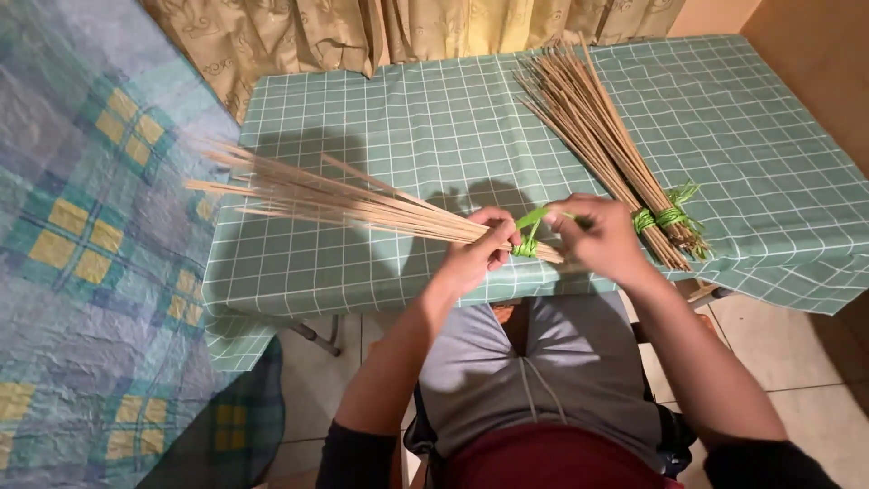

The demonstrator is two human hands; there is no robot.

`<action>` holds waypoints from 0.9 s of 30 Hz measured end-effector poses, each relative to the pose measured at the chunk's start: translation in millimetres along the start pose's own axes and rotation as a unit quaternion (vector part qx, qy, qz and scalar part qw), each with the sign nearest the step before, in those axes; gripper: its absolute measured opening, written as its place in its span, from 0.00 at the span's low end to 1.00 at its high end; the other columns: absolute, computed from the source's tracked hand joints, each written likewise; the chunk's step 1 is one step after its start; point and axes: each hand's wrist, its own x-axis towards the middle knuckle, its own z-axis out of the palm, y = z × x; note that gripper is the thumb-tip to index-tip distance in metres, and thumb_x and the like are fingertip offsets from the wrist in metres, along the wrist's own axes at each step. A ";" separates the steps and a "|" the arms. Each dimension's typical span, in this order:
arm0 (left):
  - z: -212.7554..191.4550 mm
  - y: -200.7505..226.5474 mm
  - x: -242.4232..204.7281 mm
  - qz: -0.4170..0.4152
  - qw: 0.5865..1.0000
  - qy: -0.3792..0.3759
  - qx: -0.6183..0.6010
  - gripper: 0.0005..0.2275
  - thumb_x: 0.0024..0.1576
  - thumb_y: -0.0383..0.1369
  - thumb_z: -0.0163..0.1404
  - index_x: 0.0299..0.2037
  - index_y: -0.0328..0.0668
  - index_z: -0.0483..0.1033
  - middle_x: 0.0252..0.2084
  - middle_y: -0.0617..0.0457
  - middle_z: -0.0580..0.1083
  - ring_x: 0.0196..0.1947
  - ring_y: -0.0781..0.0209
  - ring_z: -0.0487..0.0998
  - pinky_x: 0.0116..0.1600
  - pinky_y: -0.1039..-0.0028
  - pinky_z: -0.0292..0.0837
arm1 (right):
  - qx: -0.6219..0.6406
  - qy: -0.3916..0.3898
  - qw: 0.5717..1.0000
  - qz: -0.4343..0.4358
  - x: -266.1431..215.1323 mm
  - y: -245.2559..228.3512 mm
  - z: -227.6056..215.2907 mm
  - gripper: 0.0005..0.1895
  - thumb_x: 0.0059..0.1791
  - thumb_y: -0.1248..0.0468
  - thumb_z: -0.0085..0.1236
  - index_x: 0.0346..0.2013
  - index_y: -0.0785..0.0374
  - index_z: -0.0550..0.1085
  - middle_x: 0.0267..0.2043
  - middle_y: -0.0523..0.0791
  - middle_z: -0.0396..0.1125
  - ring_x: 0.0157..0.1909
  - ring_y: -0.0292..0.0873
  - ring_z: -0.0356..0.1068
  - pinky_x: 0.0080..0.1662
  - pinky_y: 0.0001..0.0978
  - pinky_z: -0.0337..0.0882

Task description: The person sorts dried coconut leaf midribs on a table by hand, gathering a bundle and then using a green strip to tie it together.

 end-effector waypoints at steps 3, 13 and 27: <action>-1.8 8.0 -1.9 -0.004 0.998 -0.022 -0.060 0.09 0.61 0.37 0.56 0.41 0.42 0.71 0.27 0.43 0.71 0.16 0.67 0.68 0.15 0.85 0.58 | 0.201 0.032 0.966 0.160 5.0 8.3 18.3 0.06 0.50 0.75 0.59 0.38 0.66 0.81 0.21 0.51 0.70 0.14 0.34 0.61 0.15 0.24 0.63; -2.3 16.3 11.4 0.048 0.994 0.065 -0.074 0.10 0.63 0.40 0.53 0.40 0.44 0.70 0.30 0.48 0.69 0.15 0.72 0.65 0.16 0.85 0.57 | -0.195 0.106 0.975 -0.013 -58.3 41.6 101.8 0.10 0.54 0.61 0.60 0.30 0.60 0.80 0.22 0.49 0.73 0.27 0.53 0.76 0.30 0.39 0.73; -20.2 -35.2 18.0 0.038 0.990 0.122 0.054 0.08 0.63 0.32 0.54 0.45 0.35 0.74 0.35 0.38 0.77 0.15 0.71 0.68 0.15 0.85 0.62 | -0.150 0.241 0.953 -0.103 -19.4 60.8 93.1 0.02 0.50 0.68 0.70 0.32 0.61 0.83 0.27 0.46 0.72 0.32 0.52 0.75 0.35 0.36 0.72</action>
